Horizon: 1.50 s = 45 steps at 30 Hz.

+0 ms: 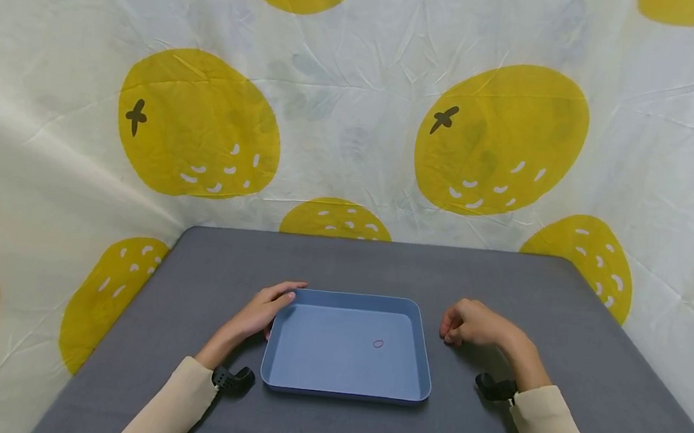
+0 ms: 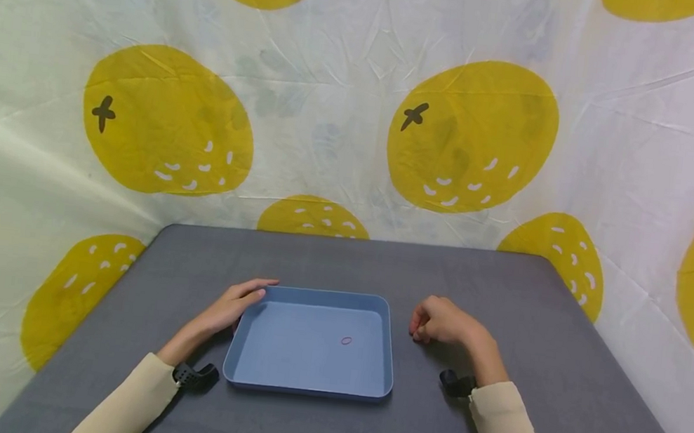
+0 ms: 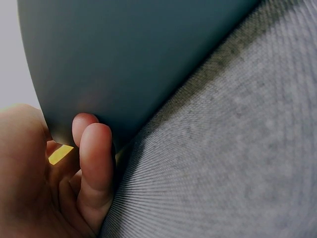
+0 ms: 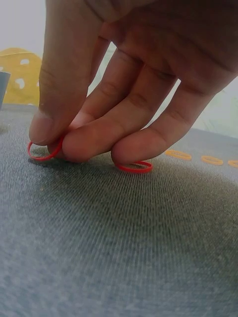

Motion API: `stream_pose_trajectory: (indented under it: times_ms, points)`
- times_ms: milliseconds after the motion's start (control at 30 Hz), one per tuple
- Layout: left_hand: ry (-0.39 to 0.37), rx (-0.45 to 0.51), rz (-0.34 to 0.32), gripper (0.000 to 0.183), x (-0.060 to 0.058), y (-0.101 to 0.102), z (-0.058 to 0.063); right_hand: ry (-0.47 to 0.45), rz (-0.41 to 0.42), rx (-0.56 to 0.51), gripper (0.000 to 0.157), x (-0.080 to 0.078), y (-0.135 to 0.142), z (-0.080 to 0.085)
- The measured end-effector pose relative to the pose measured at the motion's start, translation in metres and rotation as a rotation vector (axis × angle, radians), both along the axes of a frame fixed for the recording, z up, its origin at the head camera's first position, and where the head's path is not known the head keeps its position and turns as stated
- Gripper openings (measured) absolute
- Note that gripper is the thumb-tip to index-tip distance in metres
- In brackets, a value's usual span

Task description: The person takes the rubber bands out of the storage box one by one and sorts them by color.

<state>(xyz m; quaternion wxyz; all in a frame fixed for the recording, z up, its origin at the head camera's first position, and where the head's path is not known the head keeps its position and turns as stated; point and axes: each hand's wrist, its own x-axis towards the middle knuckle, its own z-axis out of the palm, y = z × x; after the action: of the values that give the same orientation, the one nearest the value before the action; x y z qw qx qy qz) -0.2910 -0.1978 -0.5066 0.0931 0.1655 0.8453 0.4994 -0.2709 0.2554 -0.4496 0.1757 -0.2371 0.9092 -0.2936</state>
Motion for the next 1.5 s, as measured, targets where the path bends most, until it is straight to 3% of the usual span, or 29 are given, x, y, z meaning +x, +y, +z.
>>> stream_pose_trajectory:
  times_ms: [533, 800, 900, 1000, 1233, 1500]
  points:
    - [-0.02, 0.008, -0.01, 0.039, 0.0, 0.0, 0.0, -0.02, -0.012, 0.018, 0.012, 0.002, 0.0, -0.002]
    - [-0.044, 0.003, -0.055, 0.04, 0.014, 0.004, 0.027, 0.008, 0.004, 0.036, 0.013, 0.003, 0.0, 0.0]
    - [-0.042, 0.008, -0.06, 0.04, 0.017, 0.005, 0.032, 0.015, 0.014, 0.039, 0.015, 0.003, 0.001, 0.001]
    - [-0.046, 0.007, -0.054, 0.04, 0.014, 0.004, 0.028, 0.015, 0.026, 0.035, 0.016, 0.003, 0.001, 0.002]
    - [-0.018, 0.022, -0.007, 0.038, 0.001, 0.0, 0.001, 0.009, 0.042, 0.05, 0.017, 0.001, 0.001, 0.002]
    - [-0.005, 0.01, 0.0, 0.037, -0.001, 0.0, 0.0, 0.001, 0.053, 0.053, 0.018, 0.0, 0.002, 0.0]
